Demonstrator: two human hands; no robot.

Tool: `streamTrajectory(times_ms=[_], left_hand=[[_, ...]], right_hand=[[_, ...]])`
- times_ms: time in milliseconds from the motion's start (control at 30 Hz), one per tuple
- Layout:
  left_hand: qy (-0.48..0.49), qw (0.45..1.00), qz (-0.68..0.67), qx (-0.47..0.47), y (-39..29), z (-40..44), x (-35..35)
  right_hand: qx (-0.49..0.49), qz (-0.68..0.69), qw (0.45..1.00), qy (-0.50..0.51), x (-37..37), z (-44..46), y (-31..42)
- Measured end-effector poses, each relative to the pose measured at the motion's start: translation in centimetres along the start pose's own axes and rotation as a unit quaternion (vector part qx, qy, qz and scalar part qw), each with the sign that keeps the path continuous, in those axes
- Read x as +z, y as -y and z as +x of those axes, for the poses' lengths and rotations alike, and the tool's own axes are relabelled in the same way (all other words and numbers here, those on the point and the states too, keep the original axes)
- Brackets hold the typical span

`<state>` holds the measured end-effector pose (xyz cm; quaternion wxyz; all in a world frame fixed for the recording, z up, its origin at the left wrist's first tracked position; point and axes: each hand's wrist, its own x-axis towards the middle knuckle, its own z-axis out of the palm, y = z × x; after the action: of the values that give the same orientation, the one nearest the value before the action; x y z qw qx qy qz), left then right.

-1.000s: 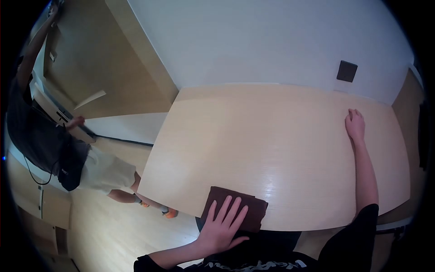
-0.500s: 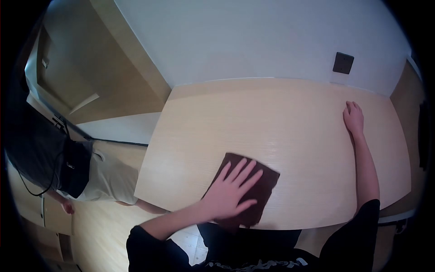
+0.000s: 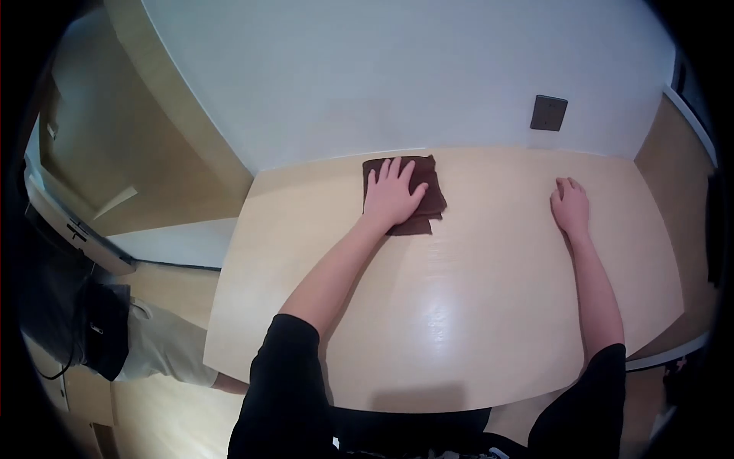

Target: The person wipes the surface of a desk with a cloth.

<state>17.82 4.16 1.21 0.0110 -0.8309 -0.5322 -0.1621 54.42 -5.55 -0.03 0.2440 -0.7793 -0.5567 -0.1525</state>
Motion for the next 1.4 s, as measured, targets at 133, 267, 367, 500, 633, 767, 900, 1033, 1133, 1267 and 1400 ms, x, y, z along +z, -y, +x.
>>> streamTrajectory(times_ms=[133,267,367,500,633,767,900,1033,1133,1267,1400], left_hand=[[-0.047,0.999,0.004,-0.026,0.1,2.9,1.5],[-0.088,0.996,-0.024,-0.018,0.3,3.6,1.9],[-0.113,0.992,-0.05,0.003,0.4,3.2,2.1],[-0.106,0.994,-0.022,0.009,0.2,2.6,2.0],[-0.087,0.996,0.019,0.012,-1.0,0.1,1.6],[-0.033,0.998,0.052,0.031,-2.2,-5.4,0.5],[0.004,0.996,0.039,0.083,-3.5,-12.6,-2.3],[0.045,0.988,0.03,0.146,-4.5,-19.7,-5.1],[0.082,0.981,0.022,0.172,-5.5,-24.7,-7.3],[0.105,0.98,0.017,0.17,-7.5,-30.4,-9.2],[0.075,0.986,0.009,0.148,-9.3,-35.6,-8.8]], right_hand=[[-0.015,-0.008,1.0,-0.011,0.5,0.0,-0.6],[0.015,0.0,1.0,0.003,0.2,-0.4,-0.1],[0.015,-0.004,1.0,-0.007,-0.1,-0.8,0.1],[0.025,0.015,1.0,0.0,-0.2,-0.9,0.5],[0.024,0.016,1.0,0.006,-0.1,-0.4,0.5],[0.025,0.027,0.999,-0.009,0.1,-0.5,0.6],[0.029,0.012,1.0,0.0,0.5,-0.5,0.7],[0.011,0.019,0.999,-0.029,1.8,-0.5,-0.2],[0.017,0.022,1.0,-0.009,1.1,-0.8,0.0],[0.002,0.033,0.999,-0.005,0.6,-1.1,0.2],[0.003,0.022,1.0,-0.017,0.6,-2.1,0.4]])
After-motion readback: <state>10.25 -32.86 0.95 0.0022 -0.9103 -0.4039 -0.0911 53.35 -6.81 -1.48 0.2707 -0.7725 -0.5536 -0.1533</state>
